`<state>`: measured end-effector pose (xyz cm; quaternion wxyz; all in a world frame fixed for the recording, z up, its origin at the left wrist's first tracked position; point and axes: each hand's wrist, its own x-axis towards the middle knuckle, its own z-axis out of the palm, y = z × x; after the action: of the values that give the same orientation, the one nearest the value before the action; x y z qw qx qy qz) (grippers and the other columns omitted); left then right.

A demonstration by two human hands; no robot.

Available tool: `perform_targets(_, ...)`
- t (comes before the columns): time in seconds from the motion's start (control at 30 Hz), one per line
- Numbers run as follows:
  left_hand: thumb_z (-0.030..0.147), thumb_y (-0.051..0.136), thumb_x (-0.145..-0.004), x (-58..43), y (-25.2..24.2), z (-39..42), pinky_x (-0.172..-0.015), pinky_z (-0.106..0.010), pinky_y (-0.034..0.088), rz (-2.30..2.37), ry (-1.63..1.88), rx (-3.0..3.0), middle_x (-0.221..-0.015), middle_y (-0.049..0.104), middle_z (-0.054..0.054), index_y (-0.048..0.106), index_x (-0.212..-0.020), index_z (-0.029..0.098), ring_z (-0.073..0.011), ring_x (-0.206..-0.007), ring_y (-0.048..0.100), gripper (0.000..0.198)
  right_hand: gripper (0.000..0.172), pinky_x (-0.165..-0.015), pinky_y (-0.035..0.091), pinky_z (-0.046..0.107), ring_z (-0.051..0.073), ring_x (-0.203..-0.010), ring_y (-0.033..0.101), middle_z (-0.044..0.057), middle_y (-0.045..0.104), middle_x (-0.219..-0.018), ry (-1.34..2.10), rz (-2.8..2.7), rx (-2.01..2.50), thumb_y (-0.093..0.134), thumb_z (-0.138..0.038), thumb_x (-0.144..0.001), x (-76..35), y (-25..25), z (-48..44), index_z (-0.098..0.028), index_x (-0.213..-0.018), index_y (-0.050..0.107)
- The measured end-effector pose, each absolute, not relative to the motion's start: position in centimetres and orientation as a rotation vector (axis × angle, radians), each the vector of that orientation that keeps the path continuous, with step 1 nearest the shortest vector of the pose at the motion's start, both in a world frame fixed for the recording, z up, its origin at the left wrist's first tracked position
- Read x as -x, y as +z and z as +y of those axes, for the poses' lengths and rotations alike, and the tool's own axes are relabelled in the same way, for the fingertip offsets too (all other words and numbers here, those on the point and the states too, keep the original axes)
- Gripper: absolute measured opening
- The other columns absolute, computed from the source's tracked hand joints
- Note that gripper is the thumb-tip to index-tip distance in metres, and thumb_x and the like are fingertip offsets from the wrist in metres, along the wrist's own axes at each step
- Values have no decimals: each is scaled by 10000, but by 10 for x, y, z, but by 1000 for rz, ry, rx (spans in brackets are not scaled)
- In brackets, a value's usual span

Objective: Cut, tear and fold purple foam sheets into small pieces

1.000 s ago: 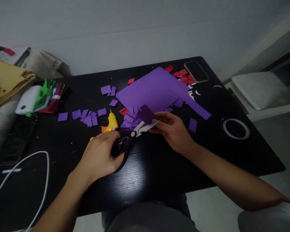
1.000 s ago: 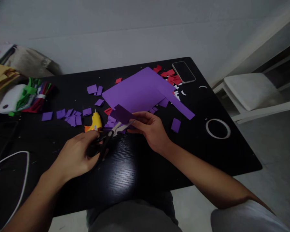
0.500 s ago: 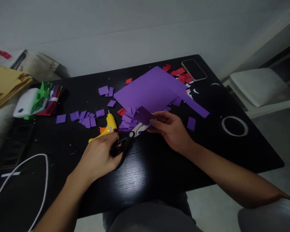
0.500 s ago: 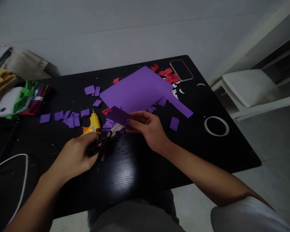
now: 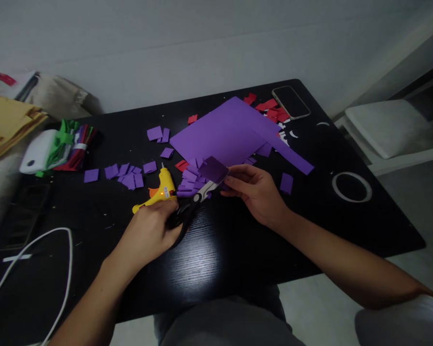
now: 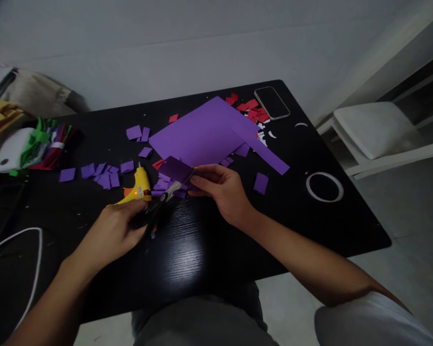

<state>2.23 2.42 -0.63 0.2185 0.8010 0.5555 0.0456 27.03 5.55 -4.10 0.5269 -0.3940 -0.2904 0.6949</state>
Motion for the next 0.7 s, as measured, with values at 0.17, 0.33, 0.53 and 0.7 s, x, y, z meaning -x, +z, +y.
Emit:
perform_targets(0.17,414,528,-896,-23,-7,24,-633,-305,432,1529,171,-2215,-707,695,-59,606,-736,204,-218,-653,663,275,286,-724,669,293,153,-838,747,-15,788,-892,1650,-695,949,944,-272,-679,-271,-41,56,-227,-904,774)
perform_targets(0.33,432,565,-886,-22,-6,24,-583,-286,386,1530,214,-2168,-637,645,-30,608,-689,193,-175,-570,594,313,298,-751,669,320,158,-836,737,-19,775,-879,1640,-688,985,948,-270,-663,-271,-41,57,-225,-896,767)
perform_targets(0.53,572,636,-891,-20,-7,20,-538,-249,343,1643,344,-2003,-565,528,29,577,-655,185,-115,-525,469,458,315,-701,669,283,125,-774,713,-39,743,-817,1653,-656,984,957,-248,-644,-270,-37,56,-216,-897,771)
perform_targets(0.7,577,676,-863,-22,-2,16,-566,-257,364,1577,376,-2075,-612,541,30,539,-695,193,-123,-553,485,441,307,-683,676,274,126,-773,719,-36,745,-809,1667,-656,941,956,-234,-648,-269,-37,55,-211,-896,776)
